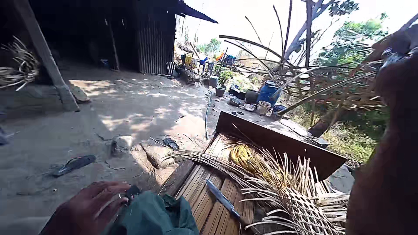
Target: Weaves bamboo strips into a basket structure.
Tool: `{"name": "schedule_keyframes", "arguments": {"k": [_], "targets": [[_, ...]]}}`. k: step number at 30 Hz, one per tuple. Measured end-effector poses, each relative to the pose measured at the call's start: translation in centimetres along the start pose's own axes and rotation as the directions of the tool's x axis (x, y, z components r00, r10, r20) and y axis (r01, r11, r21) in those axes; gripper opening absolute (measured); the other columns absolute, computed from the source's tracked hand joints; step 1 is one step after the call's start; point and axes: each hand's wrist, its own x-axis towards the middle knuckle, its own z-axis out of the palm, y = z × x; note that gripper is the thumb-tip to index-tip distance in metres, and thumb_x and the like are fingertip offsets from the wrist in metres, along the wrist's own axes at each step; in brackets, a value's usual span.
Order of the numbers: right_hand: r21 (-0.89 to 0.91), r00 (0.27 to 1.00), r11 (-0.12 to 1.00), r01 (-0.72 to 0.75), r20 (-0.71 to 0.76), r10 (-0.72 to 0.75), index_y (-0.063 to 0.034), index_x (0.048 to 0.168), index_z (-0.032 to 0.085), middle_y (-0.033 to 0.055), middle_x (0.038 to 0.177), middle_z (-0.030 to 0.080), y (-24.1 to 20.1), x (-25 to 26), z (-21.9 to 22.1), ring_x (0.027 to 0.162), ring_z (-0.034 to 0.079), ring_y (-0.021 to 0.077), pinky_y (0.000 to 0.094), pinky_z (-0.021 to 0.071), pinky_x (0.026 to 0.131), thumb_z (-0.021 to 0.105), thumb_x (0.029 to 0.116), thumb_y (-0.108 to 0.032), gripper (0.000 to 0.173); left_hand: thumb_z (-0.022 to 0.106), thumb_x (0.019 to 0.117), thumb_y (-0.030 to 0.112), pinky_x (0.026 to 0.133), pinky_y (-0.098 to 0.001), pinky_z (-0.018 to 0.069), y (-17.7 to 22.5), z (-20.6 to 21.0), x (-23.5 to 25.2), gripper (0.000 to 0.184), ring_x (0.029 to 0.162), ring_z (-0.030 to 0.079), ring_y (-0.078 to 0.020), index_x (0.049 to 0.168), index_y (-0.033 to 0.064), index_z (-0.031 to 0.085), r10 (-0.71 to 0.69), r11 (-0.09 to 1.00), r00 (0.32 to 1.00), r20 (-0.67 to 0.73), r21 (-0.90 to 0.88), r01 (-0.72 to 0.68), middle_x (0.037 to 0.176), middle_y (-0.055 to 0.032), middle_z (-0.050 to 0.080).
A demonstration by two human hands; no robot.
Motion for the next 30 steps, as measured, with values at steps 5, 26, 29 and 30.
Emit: {"name": "schedule_keyframes", "arguments": {"k": [5,26,29,30], "targets": [[0.695,0.963,0.719,-0.020,0.207,-0.174,-0.0054,0.126,0.059,0.0099,0.112,0.069,-7.2,1.0,5.7,0.091,0.072,0.0163,0.0375,0.0624,0.076,0.047,0.1070,-0.020,0.026,0.059,0.1020,0.036,0.098,-0.0381,0.0554,0.0,-2.0,4.1,0.032,0.115,0.068,-0.0200,0.120,0.0144,0.074,0.109,0.989,0.919,-0.380,0.130,-0.064,0.120,-0.0082,0.072],[0.990,0.985,0.138,0.035,-0.011,-0.172,0.0071,0.147,0.042,0.0177,0.133,0.063,-28.7,-14.9,16.1,0.113,0.068,0.0197,0.0371,0.0572,0.098,0.053,0.1062,-0.016,0.048,0.059,0.1052,0.027,0.103,-0.0549,0.0398,-3.1,-16.3,1.9,0.027,0.106,0.063,-0.0403,0.118,0.0068,0.071,0.123,0.701,0.706,-0.698,0.564,0.435,0.109,-0.0238,0.070],[0.999,0.999,0.030,0.033,-0.032,-0.021,0.0015,0.147,0.043,0.0110,0.126,0.067,-22.5,-16.6,15.8,0.103,0.073,0.0249,0.0424,0.0633,0.089,0.053,0.1078,-0.017,0.044,0.056,0.1057,0.036,0.105,-0.0389,0.0491,-7.2,-20.8,0.5,0.040,0.117,0.063,-0.0216,0.124,0.0023,0.066,0.006,0.813,0.593,-0.805,0.349,0.466,0.121,-0.0160,0.067],[1.000,1.000,0.013,0.025,-0.026,0.012,-0.0003,0.143,0.048,0.0085,0.119,0.070,-20.9,-17.6,16.2,0.096,0.074,0.0241,0.0415,0.0649,0.083,0.055,0.1065,-0.016,0.040,0.058,0.1056,0.037,0.103,-0.0352,0.0518,-9.2,-21.8,0.1,0.037,0.115,0.065,-0.0158,0.121,0.0046,0.068,0.045,0.844,0.539,-0.841,0.321,0.430,0.119,-0.0099,0.069]]}}
